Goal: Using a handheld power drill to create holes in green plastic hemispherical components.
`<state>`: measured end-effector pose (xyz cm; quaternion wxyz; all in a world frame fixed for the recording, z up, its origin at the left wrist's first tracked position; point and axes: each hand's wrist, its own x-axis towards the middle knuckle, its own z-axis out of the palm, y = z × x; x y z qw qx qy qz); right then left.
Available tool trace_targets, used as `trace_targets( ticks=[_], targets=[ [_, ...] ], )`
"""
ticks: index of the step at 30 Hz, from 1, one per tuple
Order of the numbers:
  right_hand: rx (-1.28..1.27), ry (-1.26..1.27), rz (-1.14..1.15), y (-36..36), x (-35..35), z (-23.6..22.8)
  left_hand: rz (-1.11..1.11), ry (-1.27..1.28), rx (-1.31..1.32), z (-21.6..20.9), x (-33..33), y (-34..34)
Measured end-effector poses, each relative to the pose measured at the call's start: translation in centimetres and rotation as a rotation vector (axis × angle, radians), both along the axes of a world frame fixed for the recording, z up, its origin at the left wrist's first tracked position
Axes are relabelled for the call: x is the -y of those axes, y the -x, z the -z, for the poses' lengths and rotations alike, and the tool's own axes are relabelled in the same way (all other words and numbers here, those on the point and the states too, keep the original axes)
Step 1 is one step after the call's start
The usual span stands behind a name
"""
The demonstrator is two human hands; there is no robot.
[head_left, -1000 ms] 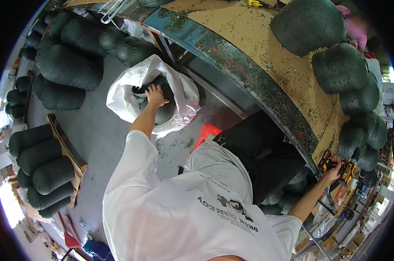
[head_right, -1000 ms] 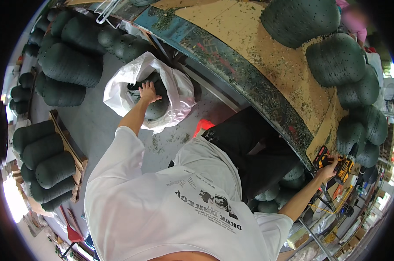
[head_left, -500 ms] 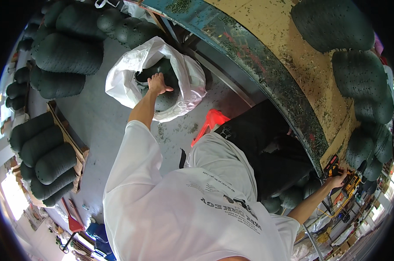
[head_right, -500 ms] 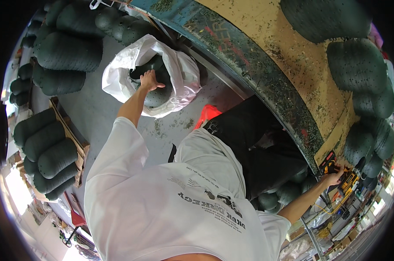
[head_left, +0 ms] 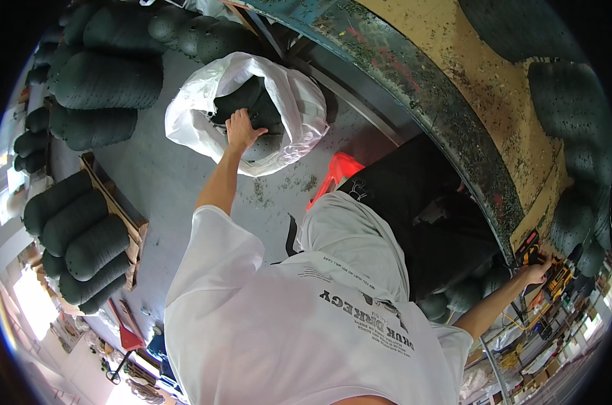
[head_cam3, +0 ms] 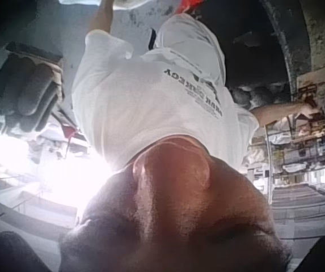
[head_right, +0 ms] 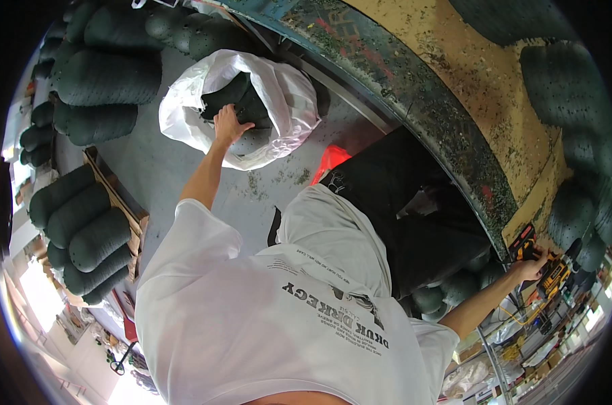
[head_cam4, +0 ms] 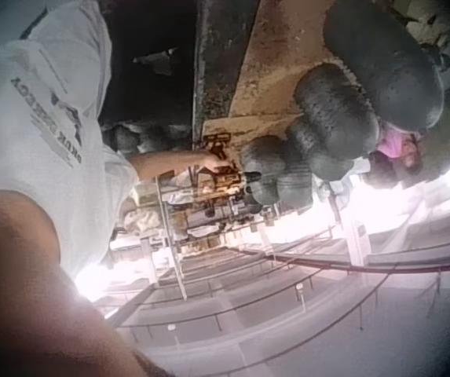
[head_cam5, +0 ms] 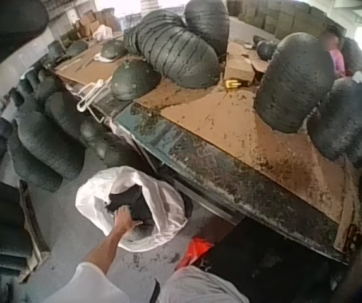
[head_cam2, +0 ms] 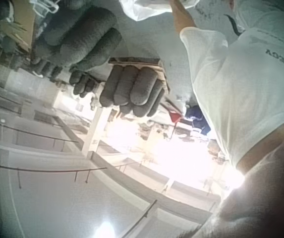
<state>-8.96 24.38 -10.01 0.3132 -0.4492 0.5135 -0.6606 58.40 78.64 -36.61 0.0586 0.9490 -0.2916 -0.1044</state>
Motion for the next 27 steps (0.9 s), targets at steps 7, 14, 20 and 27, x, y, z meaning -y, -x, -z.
trace_targets(
  ticks=[7, 14, 20, 27],
  targets=[
    [0.047, -0.042, -0.023, -0.1, -0.2, -0.1, 0.144, -0.078, -0.222, -1.7, 1.2, -3.5],
    [0.025, -0.015, 0.013, -1.1, -0.6, -0.1, 0.423, -0.265, -0.2, -2.5, 0.0, -3.7],
    [0.024, -0.059, -0.034, -0.4, 0.4, 0.8, 0.296, -0.135, -0.363, -2.2, -0.1, -4.8],
    [-0.047, -0.117, -0.147, 1.9, 0.2, 0.2, 0.255, 0.26, -0.365, -1.8, -1.3, -3.7]
  ],
)
